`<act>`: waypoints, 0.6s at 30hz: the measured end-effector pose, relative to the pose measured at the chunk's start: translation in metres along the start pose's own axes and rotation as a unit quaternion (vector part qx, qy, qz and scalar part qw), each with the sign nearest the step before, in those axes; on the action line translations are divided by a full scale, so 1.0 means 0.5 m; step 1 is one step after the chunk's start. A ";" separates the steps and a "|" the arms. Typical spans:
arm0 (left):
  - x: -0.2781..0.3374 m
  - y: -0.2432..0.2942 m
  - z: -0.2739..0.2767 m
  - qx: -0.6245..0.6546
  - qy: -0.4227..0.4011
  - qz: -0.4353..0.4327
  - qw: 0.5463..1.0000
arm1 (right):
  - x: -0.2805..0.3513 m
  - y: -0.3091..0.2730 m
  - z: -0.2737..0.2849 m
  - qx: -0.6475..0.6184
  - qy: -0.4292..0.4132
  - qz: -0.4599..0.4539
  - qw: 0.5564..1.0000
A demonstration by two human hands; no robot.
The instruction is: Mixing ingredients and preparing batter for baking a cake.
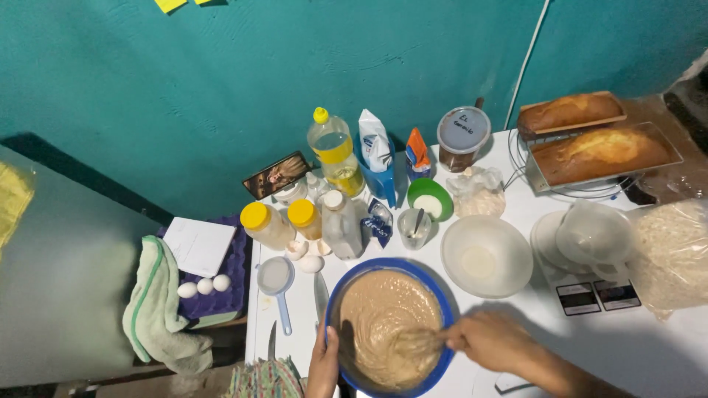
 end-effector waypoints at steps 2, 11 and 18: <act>0.013 0.020 -0.026 0.001 0.002 0.004 1.000 | -0.009 -0.026 0.002 0.043 0.017 -0.034 0.998; 0.016 0.048 -0.036 0.020 -0.004 0.019 1.000 | -0.043 0.028 -0.064 0.015 0.073 -0.047 0.996; -0.003 0.038 -0.026 -0.003 -0.006 0.000 1.000 | 0.024 -0.010 0.028 -0.032 0.012 -0.067 0.997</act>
Point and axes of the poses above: each hand's wrist, its own x-axis away from the middle knuckle, its own z-axis out of the back of the hand, y = z × x, the point moved 2 cm from there along -x, towards the middle knuckle, and after that the axes turned 11 degrees about x, right-handed, at the moved point
